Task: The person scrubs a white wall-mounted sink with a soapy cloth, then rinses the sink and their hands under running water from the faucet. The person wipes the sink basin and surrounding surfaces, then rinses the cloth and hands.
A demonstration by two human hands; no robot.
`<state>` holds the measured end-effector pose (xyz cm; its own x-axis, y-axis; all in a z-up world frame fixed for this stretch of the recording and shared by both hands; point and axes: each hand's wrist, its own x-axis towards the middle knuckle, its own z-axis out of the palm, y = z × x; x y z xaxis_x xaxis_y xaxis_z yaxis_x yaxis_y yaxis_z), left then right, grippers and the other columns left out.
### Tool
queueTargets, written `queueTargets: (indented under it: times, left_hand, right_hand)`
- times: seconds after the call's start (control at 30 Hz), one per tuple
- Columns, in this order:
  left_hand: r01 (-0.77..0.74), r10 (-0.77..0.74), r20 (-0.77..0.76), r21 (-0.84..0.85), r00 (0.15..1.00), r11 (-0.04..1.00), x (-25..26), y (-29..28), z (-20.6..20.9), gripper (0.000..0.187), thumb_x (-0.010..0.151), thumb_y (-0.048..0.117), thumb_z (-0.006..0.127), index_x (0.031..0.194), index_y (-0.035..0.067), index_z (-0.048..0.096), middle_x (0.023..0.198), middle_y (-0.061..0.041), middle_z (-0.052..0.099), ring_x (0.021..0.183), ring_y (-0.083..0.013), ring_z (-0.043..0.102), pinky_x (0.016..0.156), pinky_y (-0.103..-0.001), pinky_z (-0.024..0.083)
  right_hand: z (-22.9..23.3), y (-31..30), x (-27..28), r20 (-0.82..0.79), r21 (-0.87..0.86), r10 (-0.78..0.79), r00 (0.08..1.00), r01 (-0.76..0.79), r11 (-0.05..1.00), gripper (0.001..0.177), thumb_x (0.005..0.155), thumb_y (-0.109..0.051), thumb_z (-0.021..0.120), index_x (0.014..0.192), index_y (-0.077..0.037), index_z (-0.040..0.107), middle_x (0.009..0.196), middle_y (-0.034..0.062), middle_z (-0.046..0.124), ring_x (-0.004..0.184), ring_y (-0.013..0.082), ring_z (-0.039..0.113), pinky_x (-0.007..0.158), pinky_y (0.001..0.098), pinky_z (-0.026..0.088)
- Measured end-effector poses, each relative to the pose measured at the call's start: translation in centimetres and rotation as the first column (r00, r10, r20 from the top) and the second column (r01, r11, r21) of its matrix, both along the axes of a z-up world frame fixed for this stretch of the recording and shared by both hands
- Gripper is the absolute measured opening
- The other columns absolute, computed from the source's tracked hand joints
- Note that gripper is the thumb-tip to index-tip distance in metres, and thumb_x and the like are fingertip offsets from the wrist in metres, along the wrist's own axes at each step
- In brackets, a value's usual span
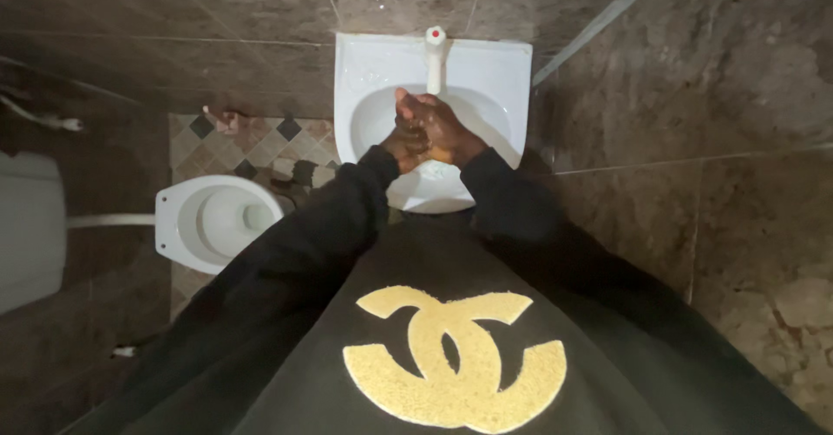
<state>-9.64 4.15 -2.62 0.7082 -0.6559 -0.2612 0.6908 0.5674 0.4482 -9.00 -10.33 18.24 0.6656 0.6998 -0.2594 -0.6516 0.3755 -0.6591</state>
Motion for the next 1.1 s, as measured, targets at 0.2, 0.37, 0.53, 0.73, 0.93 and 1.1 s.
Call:
queueTargets:
  times: [0.2,0.37,0.53,0.73,0.93,1.1]
  left_hand:
    - [-0.05,0.04,-0.214,-0.041,0.976,0.998,-0.7,-2.6,0.2,0.032,0.102,0.021,0.053,0.13,0.007,0.06,0.117,-0.012,0.068,0.102,-0.0247,0.069,0.088,-0.039,0.061]
    - [-0.022,-0.155,0.234,0.613,0.96,0.79,-0.8,-1.2,0.2,0.025,0.099,0.016,0.062,0.118,0.0,0.065,0.092,-0.011,0.072,0.077,-0.0239,0.071,0.065,-0.04,0.06]
    - [0.024,-0.041,-0.002,0.833,0.999,0.553,-1.7,0.3,4.3,0.026,0.1,0.026,0.062,0.112,0.004,0.069,0.092,-0.005,0.073,0.073,-0.0153,0.067,0.06,-0.032,0.055]
    - [0.049,-0.07,-0.014,0.849,0.997,0.526,-3.4,2.6,5.5,0.027,0.1,0.026,0.058,0.114,0.006,0.068,0.094,-0.005,0.072,0.071,-0.0161,0.069,0.057,-0.032,0.056]
    - [0.053,-0.097,-0.005,0.865,0.995,0.499,-4.1,4.0,5.0,0.027,0.1,0.024,0.059,0.117,0.005,0.069,0.095,-0.006,0.074,0.07,-0.0166,0.069,0.055,-0.032,0.054]
    - [0.03,-0.097,0.016,0.891,0.995,0.452,-4.0,4.5,5.0,0.027,0.099,0.022,0.059,0.117,0.004,0.068,0.096,-0.007,0.073,0.071,-0.0168,0.069,0.056,-0.033,0.055]
  right_hand:
    - [1.0,1.0,-3.1,0.291,-0.4,-0.093,0.952,0.209,0.892,0.04,0.1,-0.029,0.066,0.068,-0.007,0.055,0.055,-0.0006,0.053,0.043,0.0094,0.043,0.04,0.0258,0.033]
    - [-0.9,-2.6,-3.2,0.437,-0.477,0.008,0.899,0.224,0.85,0.02,0.095,-0.023,0.067,0.081,-0.008,0.068,0.064,0.0002,0.064,0.052,0.0082,0.058,0.048,0.0241,0.048]
    - [-13.1,-7.0,-0.9,0.5,-0.721,0.053,0.864,0.382,0.578,0.032,0.102,-0.029,0.07,0.086,-0.001,0.07,0.075,0.0135,0.068,0.064,0.0231,0.063,0.061,0.0363,0.053]
    - [-24.9,-8.2,-0.3,0.65,-0.751,0.463,0.603,0.602,0.272,0.034,0.088,-0.035,0.072,0.115,-0.015,0.075,0.121,0.0267,0.066,0.11,0.0462,0.064,0.096,0.0527,0.05]
    - [-26.1,-4.4,-2.2,0.321,-0.915,0.811,0.489,0.38,0.133,0.03,0.086,-0.035,0.062,0.112,-0.032,0.078,0.14,0.0177,0.06,0.143,0.0464,0.033,0.113,0.0576,0.026]
    - [-26.2,-4.4,-1.2,0.43,-0.839,0.775,0.463,0.522,0.153,0.031,0.082,-0.034,0.067,0.102,-0.011,0.075,0.121,0.0202,0.068,0.122,0.0362,0.057,0.1,0.0521,0.043]
